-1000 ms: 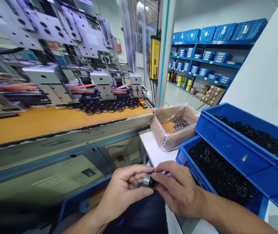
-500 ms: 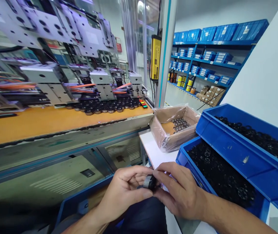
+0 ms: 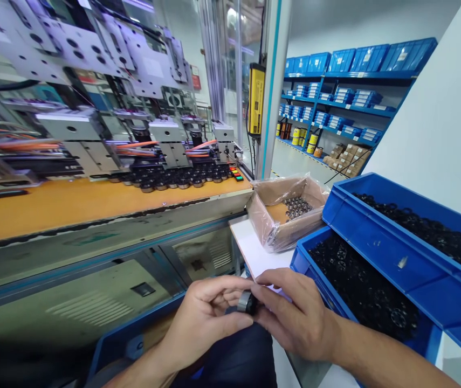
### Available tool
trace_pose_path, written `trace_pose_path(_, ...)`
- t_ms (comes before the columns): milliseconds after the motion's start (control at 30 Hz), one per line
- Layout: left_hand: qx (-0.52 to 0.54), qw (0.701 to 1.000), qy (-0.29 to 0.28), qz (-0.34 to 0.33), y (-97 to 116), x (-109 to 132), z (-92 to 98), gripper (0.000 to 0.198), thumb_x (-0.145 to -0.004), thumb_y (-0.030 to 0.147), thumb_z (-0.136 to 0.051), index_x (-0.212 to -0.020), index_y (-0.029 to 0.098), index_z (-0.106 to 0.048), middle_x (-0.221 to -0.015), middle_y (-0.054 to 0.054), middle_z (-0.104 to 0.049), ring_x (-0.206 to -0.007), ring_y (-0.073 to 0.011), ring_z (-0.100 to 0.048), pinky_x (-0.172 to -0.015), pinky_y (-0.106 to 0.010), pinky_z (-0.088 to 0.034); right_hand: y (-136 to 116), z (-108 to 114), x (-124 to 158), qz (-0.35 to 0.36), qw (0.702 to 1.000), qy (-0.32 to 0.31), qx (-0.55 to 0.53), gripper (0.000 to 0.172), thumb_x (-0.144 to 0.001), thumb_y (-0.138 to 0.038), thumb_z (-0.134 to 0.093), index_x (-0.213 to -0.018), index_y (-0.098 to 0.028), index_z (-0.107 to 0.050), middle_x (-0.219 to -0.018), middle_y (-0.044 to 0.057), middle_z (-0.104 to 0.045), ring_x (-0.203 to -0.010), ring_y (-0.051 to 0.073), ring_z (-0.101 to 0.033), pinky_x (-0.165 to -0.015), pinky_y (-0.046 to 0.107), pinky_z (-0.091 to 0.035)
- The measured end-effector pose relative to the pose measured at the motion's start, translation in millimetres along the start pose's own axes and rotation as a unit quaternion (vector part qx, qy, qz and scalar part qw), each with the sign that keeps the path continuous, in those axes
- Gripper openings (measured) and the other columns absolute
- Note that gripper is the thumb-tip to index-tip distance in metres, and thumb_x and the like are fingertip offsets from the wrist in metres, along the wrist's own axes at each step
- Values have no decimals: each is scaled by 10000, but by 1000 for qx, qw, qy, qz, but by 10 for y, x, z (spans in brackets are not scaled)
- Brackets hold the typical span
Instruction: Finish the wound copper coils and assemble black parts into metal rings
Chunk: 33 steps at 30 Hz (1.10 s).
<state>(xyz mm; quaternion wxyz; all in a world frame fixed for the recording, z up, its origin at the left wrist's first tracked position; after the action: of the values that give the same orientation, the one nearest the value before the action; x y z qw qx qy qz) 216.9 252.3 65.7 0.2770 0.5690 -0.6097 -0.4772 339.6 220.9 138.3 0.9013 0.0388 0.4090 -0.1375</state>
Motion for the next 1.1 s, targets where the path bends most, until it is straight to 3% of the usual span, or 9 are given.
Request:
trace_pose_path(667, -3, 1000, -17, -21, 43, 0, -21, 439, -572, -32, -816, -926, 225, -776, -790, 15, -788, -715, -93, -730, -691, -100, -560, 4, 13, 12, 17, 999, 14, -24, 190, -874, -73, -601, -1061, -46, -622, -1010, 137, -621, -972, 169, -604, -816, 291, -561)
trace_pose_path(867, -8, 999, -29, -17, 53, -23, -53, 448, -552, -45, -824, -905, 227, -783, -753, 24, -783, -685, -94, -725, -660, -97, -558, -3, 19, 36, 36, 999, 3, 13, 189, -865, -131, -654, -1038, -53, -646, -1017, 127, -612, -968, 179, -589, -808, 309, -563)
trace_pose_path(1000, 10, 999, -50, 13, 20, -24, -77, 381, -574, 37, -856, -901, 217, -779, -771, 3, -786, -709, -125, -738, -676, -132, -576, -72, 46, 32, 87, 995, -4, 49, 173, -868, -123, -637, -1006, -22, -666, -1008, 139, -613, -994, 225, -584, -770, 319, -567)
trace_pose_path(1100, -6, 998, -42, 50, -61, 5, -98, 335, -570, 171, -894, -881, 173, -771, -757, -40, -783, -692, -163, -741, -679, -184, -597, -121, 60, 21, 120, 991, 0, 58, 191, -868, -118, -611, -1009, -3, -669, -906, 118, -615, -894, 225, -585, -662, 308, -549)
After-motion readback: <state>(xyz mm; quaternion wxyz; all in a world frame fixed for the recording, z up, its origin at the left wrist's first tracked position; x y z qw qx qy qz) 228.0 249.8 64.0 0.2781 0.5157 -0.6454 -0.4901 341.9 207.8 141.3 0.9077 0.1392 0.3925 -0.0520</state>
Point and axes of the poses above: each hand's wrist, its own x-axis away from the middle knuckle, its own z-axis out of the back of the hand, y = z × x, the point moved 8 cm from there along -x, towards the middle knuckle
